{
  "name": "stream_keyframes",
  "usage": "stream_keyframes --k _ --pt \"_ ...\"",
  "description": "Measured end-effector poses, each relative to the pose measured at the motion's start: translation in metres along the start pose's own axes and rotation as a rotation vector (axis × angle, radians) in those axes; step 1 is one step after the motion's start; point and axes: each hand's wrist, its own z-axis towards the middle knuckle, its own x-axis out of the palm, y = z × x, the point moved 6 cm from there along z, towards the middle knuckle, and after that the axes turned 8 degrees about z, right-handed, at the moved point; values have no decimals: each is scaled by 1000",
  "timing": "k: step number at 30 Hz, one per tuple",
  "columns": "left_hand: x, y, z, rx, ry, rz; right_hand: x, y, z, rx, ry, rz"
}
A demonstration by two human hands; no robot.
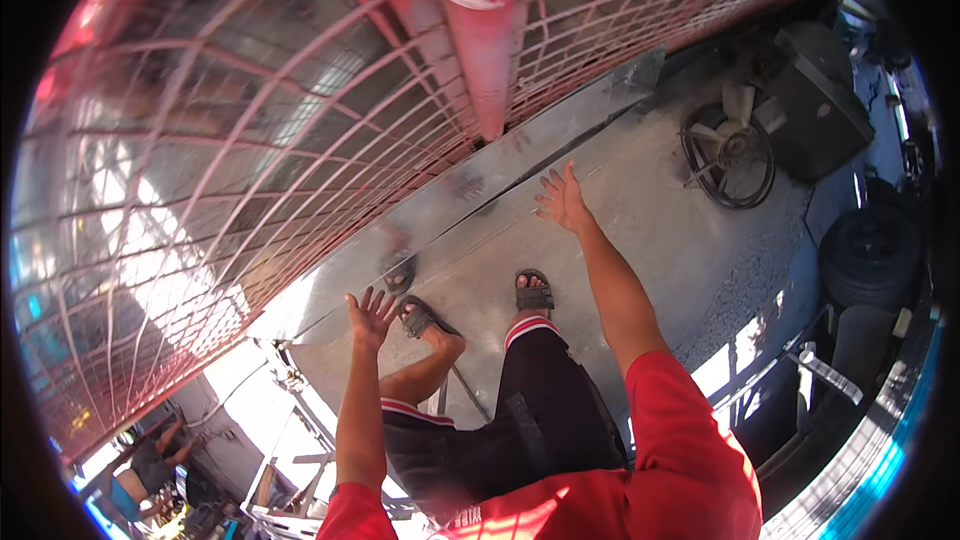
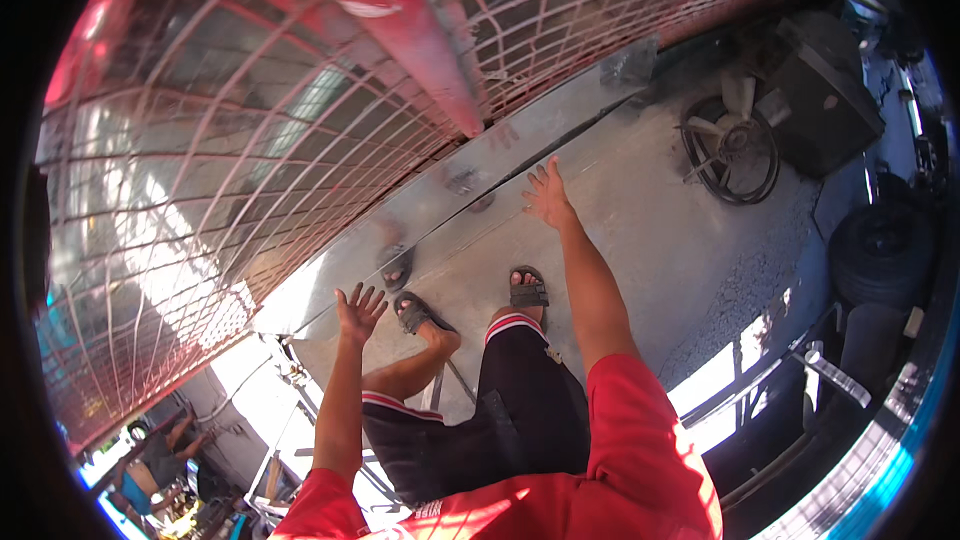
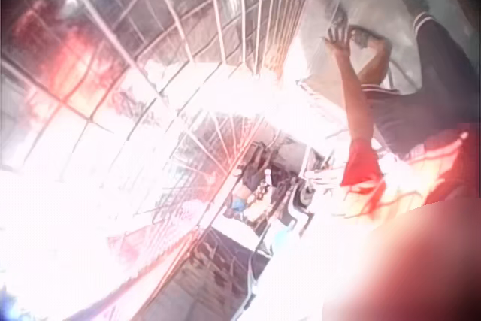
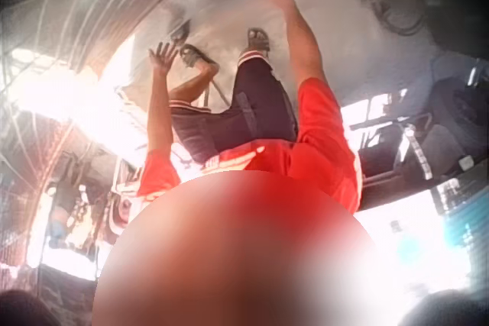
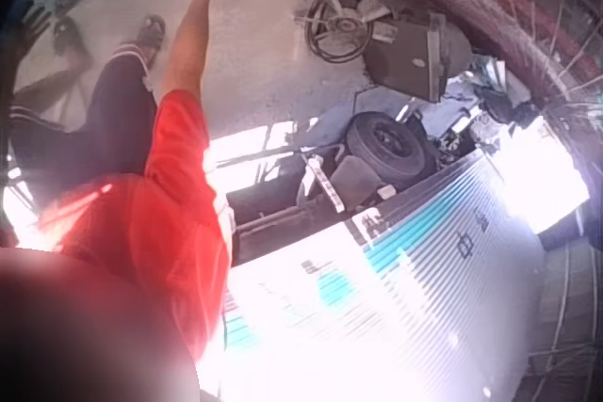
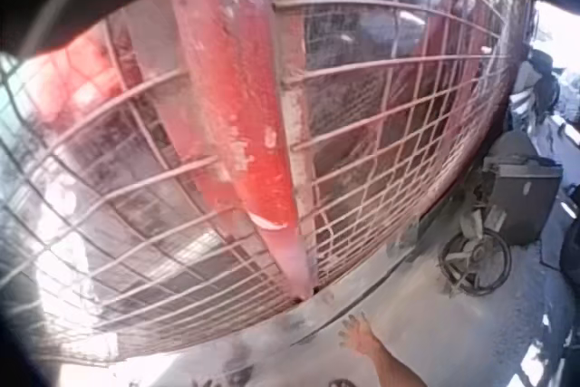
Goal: The person cuts a large metal sheet on the floor using shears, then lifts and moves the cut piece. They later use a power drill to make holes in the sheet.
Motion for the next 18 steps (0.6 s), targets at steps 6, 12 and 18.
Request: stream_keyframes --k 6,12,18 --pt "-125 -14 -201 200 -295 500 49 -33 -106 168 -3 -890" --pt "-221 103 -389 233 -843 308 67 -60 -220 277 143 -1526" --pt "-193 230 -509 249 -1078 25 105 -67 -268 540 166 -1893"
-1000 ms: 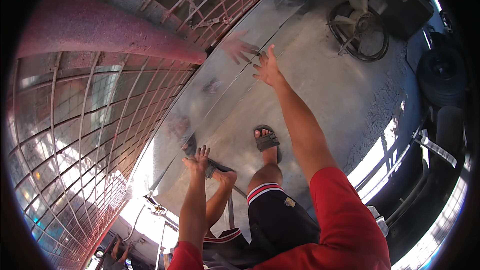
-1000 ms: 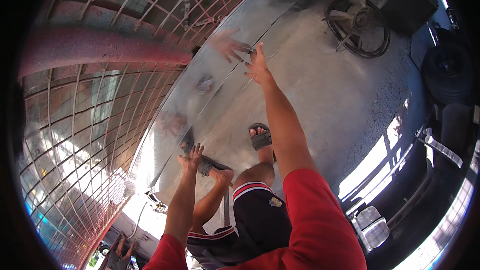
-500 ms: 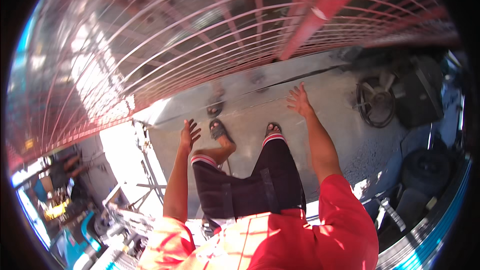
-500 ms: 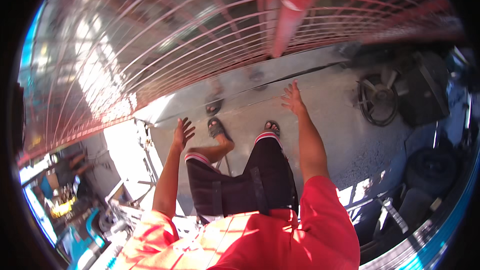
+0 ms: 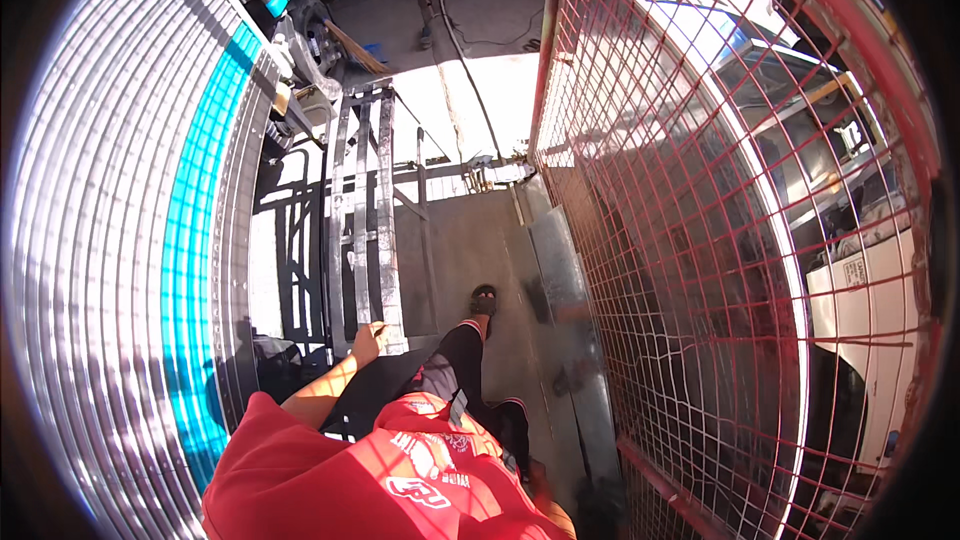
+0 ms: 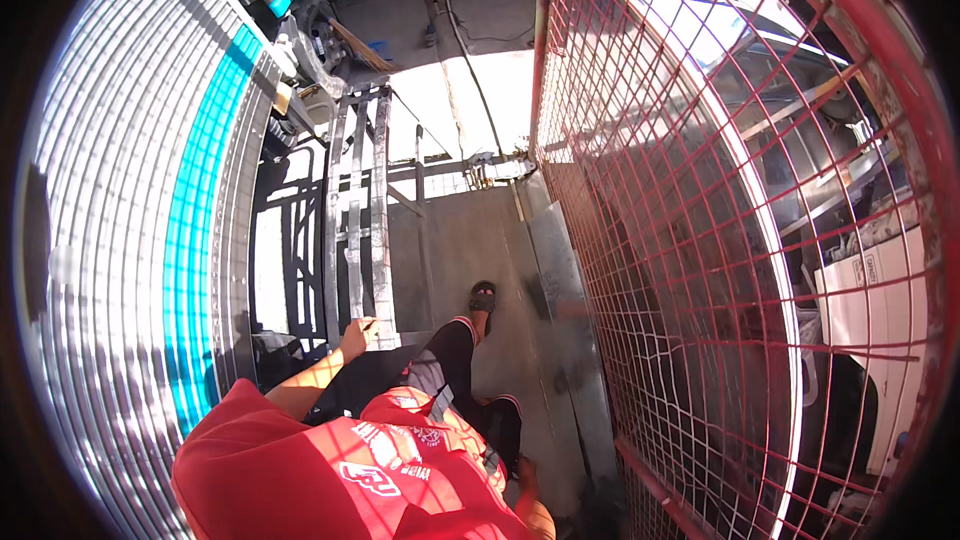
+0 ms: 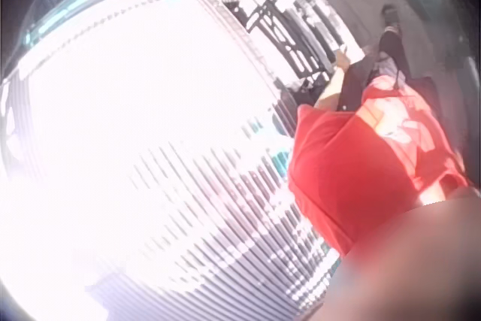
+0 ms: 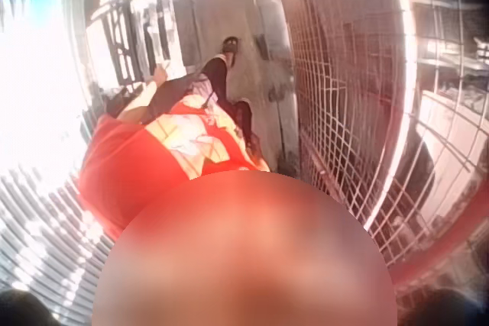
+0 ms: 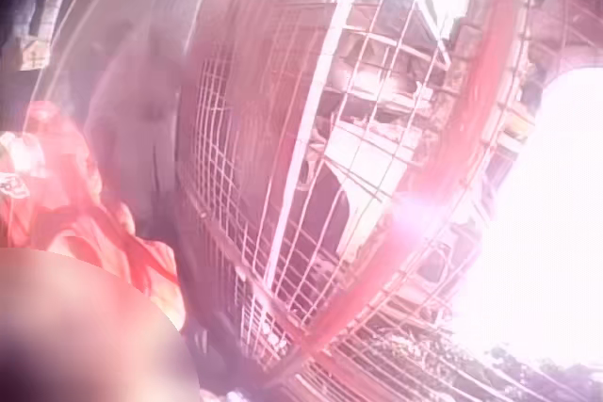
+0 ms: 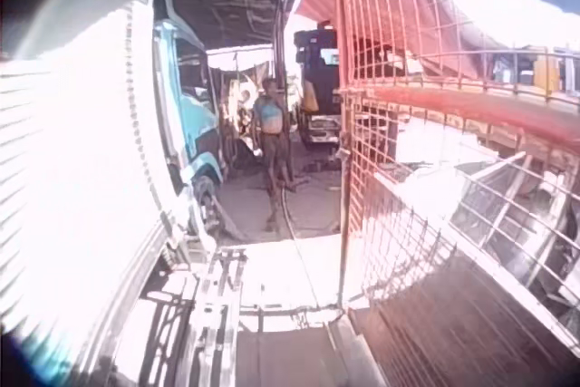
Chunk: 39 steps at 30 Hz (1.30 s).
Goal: The person cuts a large metal sheet on the floor using shears, then lifts and moves the cut piece. They later use a power drill to make holes in the sheet.
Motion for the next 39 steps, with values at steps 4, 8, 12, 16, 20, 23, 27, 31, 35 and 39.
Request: stream_keyframes --k 4,8,12,16,20,23,27,31,35,39 --pt "-23 30 -50 -185 -191 -191 -12 122 -8 -57 -8 -82" --pt "-46 62 -40 -423 -307 -255 -6 312 -11 -188 -19 -259" --pt "-88 75 46 -505 -423 -272 43 508 -21 -467 -113 -259" --pt "-169 26 197 -320 -415 -414 130 672 -58 -862 -168 -360" --pt "-239 -72 364 -107 -483 -547 225 792 -98 -1037 -19 -551" --pt "-274 -152 466 8 -495 -712 290 880 -99 -1061 1 -665" --pt "-317 -239 585 287 -405 -783 382 1015 -54 -1290 6 -694" --pt "-410 -231 738 82 -504 -686 465 1143 46 -1022 145 -617" --pt "-484 -144 849 -349 -744 -1064 536 1251 118 -722 104 -875" --pt "-424 -93 866 -616 -638 -891 570 1370 108 -963 212 -1048"
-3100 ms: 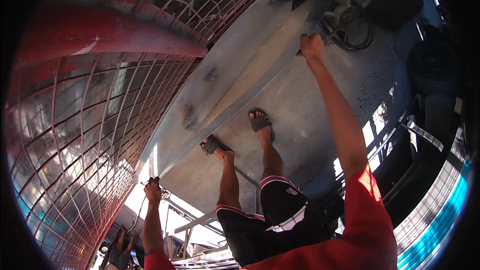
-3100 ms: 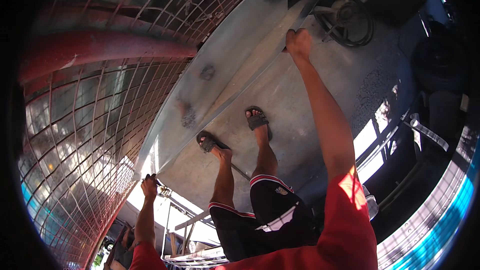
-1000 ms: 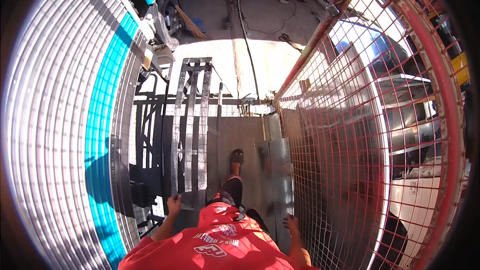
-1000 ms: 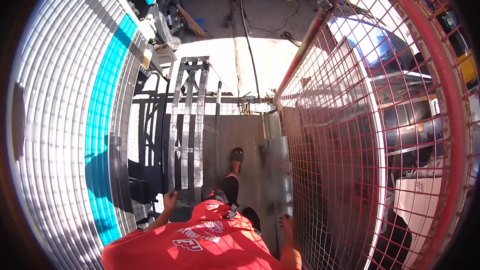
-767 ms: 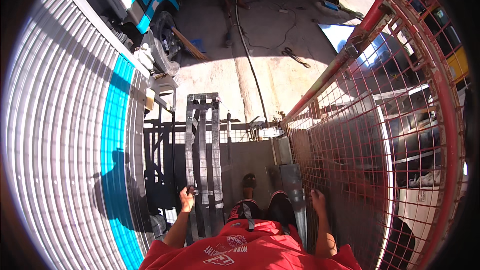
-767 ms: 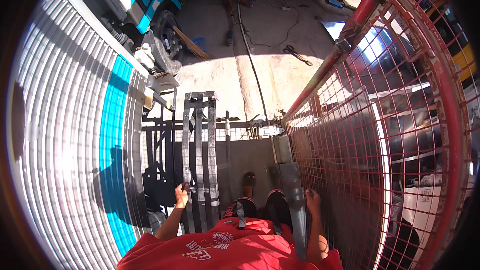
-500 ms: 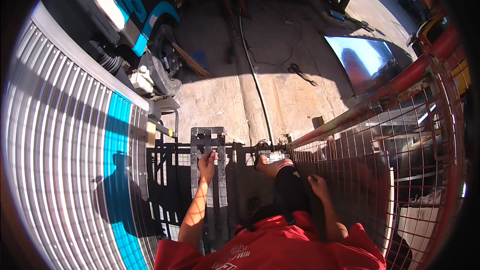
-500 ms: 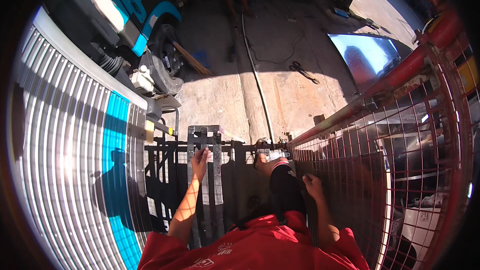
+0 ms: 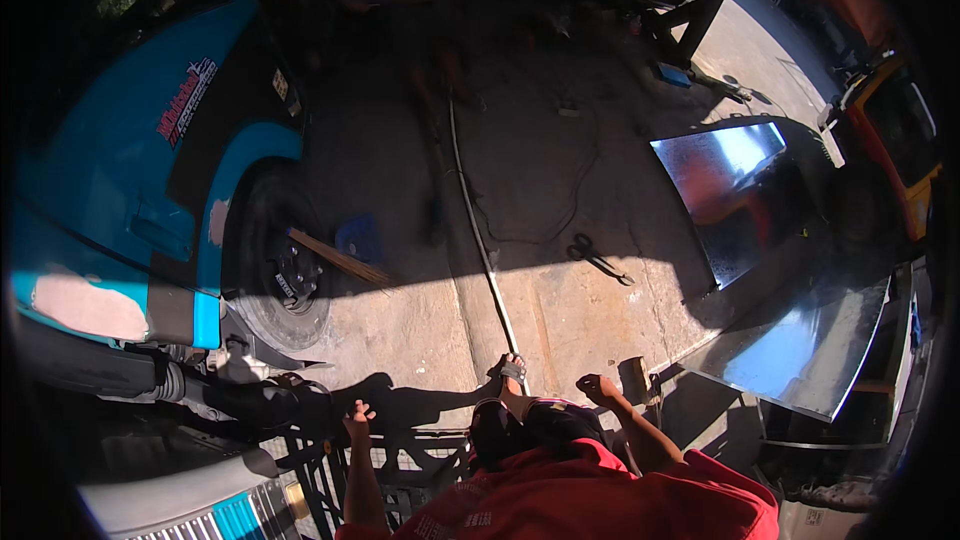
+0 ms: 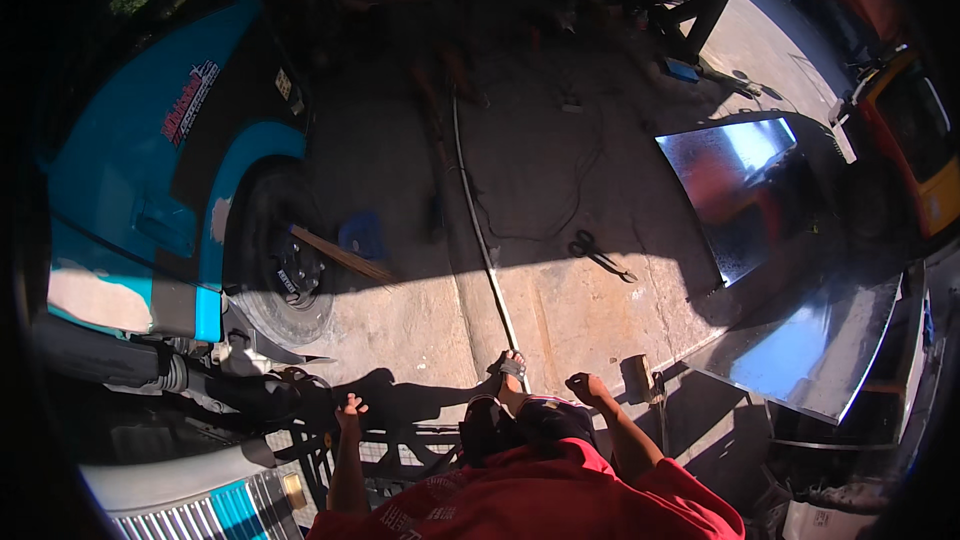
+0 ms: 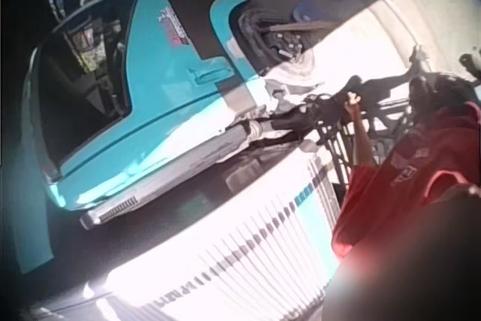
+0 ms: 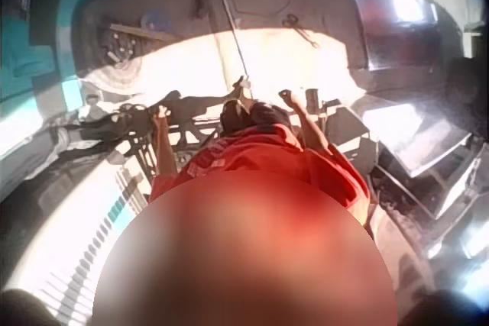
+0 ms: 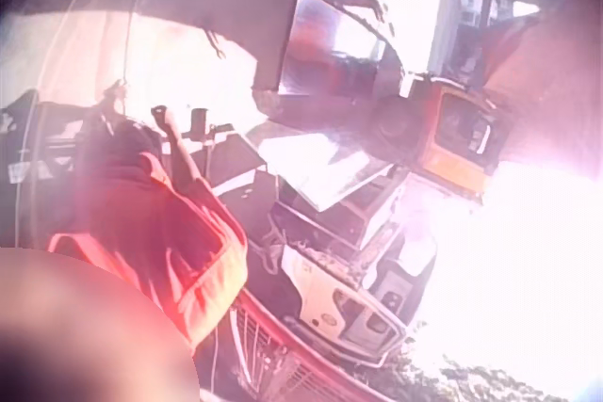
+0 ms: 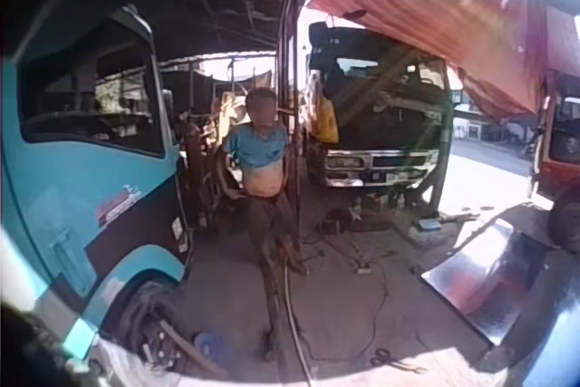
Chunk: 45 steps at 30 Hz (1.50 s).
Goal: The person cuts a large metal sheet on the floor using shears, then lifts and moves the cut piece. They later use a power drill to make holes in the sheet.
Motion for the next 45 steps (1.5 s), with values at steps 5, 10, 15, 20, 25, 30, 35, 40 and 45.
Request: stream_keyframes --k 5,10,15,20,25,30,35,40,45 --pt "50 50 -92 -432 373 422 -93 17 103 301 86 111" --pt "155 -61 -1 -373 458 585 -188 47 220 58 -187 347" --pt "257 -213 152 -126 468 730 -227 85 285 414 -286 790" --pt "416 -441 328 46 253 592 -270 111 331 642 -272 671" --pt "624 -700 379 458 247 454 -309 67 376 913 -177 630" --pt "842 -707 393 275 401 288 -394 11 522 565 -4 241" --pt "1013 -595 419 79 666 452 -590 43 719 576 -307 499" --pt "1130 -569 499 397 642 714 -742 148 895 233 -405 575" --pt "1214 -613 633 223 483 986 -712 144 983 418 -295 528"
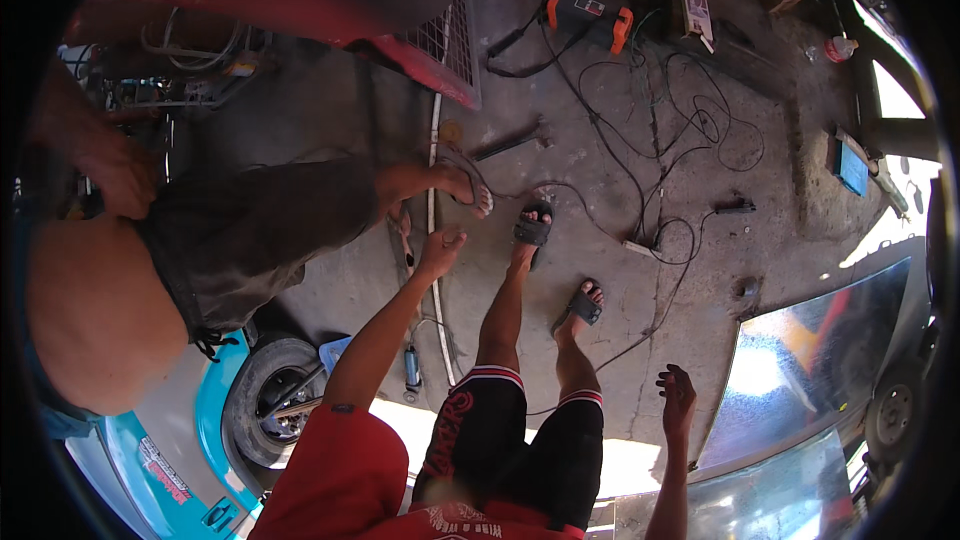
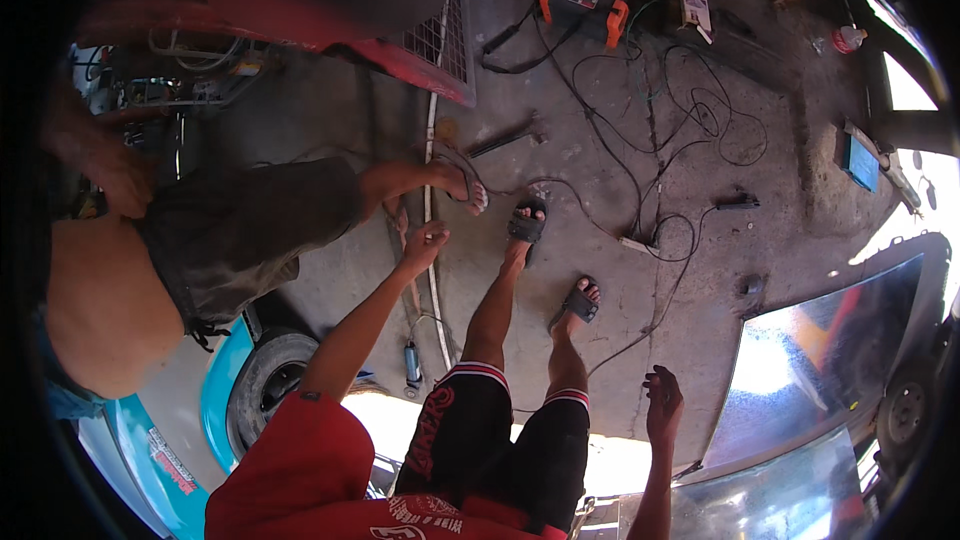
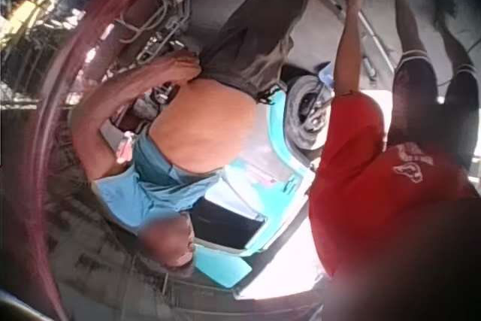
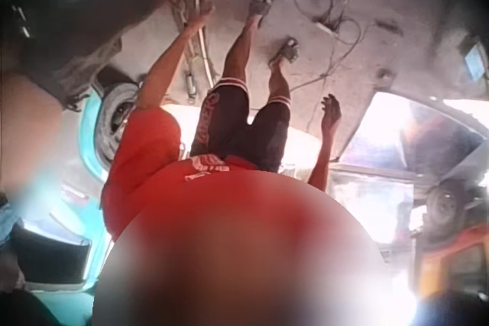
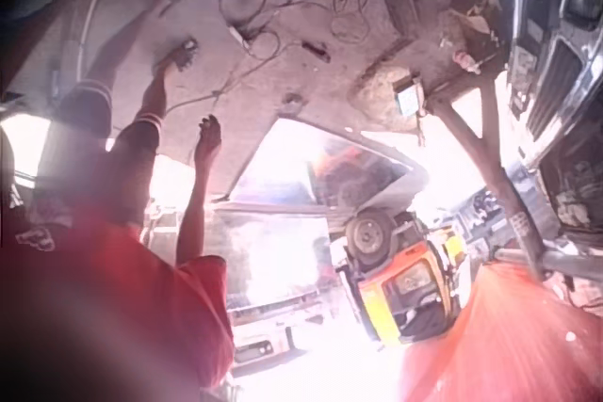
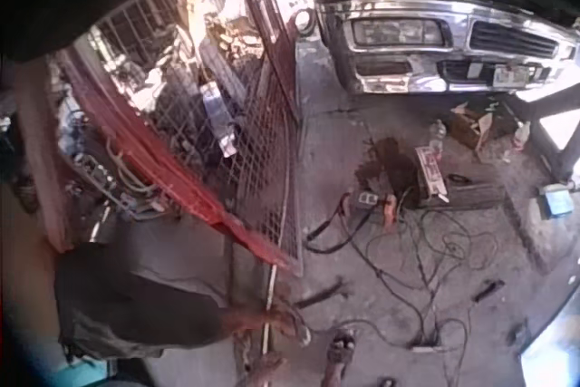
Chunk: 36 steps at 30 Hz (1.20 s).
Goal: The person cuts a large metal sheet on the floor using shears, then lifts and moves the cut piece. They later use a power drill to make holes in the sheet.
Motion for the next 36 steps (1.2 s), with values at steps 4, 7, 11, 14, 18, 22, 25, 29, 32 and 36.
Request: stream_keyframes --k 4,7,11,14,18,22,25,29,32,36 --pt "-66 -35 123 -137 9 224 39 -39 22 196 117 -344" --pt "-104 -42 227 -134 -19 436 60 -55 58 203 174 -374" --pt "-132 -30 359 -137 1 661 90 -85 144 445 81 -126" --pt "-136 -18 438 -146 43 778 119 -86 204 443 117 -124" --pt "-126 -8 514 -169 109 875 147 -84 257 440 192 -164" --pt "-112 2 567 -193 174 939 140 -102 291 466 169 -235" --pt "-113 10 590 -203 182 953 129 -125 305 538 109 -256" --pt "-125 9 601 -222 160 948 130 -139 313 580 131 -279" --pt "-131 3 590 -229 143 910 131 -133 313 521 151 -249" --pt "-128 -3 557 -252 152 891 123 -128 308 461 187 -171"
